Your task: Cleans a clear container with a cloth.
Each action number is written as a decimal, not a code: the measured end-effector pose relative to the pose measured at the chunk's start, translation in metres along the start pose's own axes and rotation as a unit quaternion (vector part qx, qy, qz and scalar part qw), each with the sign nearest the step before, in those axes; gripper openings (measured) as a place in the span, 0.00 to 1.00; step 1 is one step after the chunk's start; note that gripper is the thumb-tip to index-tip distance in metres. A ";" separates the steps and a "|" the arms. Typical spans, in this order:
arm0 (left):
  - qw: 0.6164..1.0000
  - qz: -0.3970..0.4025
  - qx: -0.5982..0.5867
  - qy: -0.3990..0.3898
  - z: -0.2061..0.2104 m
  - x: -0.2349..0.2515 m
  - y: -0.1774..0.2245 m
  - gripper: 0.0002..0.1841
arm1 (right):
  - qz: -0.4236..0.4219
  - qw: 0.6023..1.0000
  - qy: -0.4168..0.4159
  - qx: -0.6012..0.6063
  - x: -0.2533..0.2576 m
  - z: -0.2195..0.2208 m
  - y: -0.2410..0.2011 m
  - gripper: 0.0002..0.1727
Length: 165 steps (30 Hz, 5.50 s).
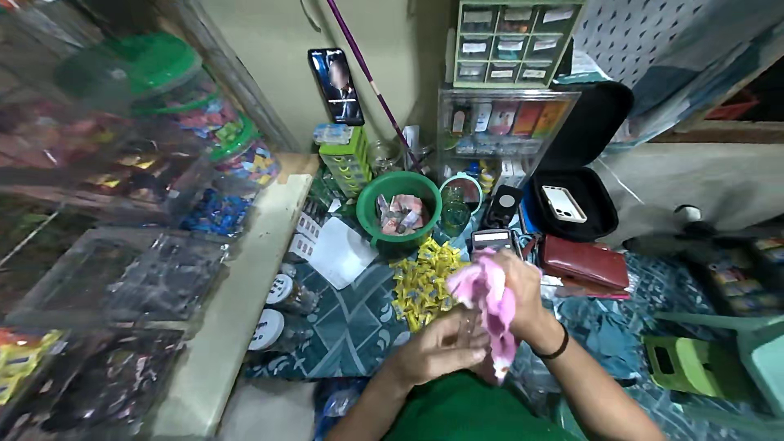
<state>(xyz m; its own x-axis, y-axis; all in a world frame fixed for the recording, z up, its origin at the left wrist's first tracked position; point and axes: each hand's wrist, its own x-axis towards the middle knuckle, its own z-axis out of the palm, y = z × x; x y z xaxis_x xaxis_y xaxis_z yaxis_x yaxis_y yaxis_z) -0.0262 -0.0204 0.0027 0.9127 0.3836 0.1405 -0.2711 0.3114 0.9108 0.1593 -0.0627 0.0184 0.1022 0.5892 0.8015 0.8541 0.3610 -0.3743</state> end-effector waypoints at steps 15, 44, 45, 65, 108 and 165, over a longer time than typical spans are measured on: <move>0.973 -0.116 0.182 0.087 0.011 -0.011 0.005 0.13 | -0.069 0.994 -0.070 0.044 -0.016 0.012 -0.007 0.20; 0.998 0.056 0.022 0.036 0.020 0.000 -0.014 0.32 | 0.129 0.991 0.016 -0.022 -0.024 0.005 0.021 0.26; 0.997 0.064 0.003 0.031 0.019 0.001 -0.017 0.33 | 0.144 0.989 0.010 -0.032 -0.025 0.003 0.023 0.27; 0.963 0.037 -0.188 0.189 -0.001 0.008 -0.016 0.33 | -0.027 0.980 -0.184 0.064 -0.047 0.011 -0.040 0.23; 0.991 0.023 -0.123 0.047 -0.005 0.002 -0.001 0.30 | 0.115 0.939 0.000 0.324 0.011 -0.054 -0.003 0.24; 0.975 0.009 -0.177 0.135 0.012 0.018 0.013 0.41 | -0.106 0.981 -0.157 0.030 -0.008 -0.004 -0.006 0.20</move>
<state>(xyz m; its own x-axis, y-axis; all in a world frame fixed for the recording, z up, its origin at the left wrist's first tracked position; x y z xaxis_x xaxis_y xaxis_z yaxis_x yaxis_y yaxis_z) -0.0099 -0.0196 0.0218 0.8068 0.5907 0.0041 -0.4178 0.5658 0.7109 0.1554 -0.0731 0.0160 -0.2446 0.6872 0.6841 0.8071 0.5352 -0.2491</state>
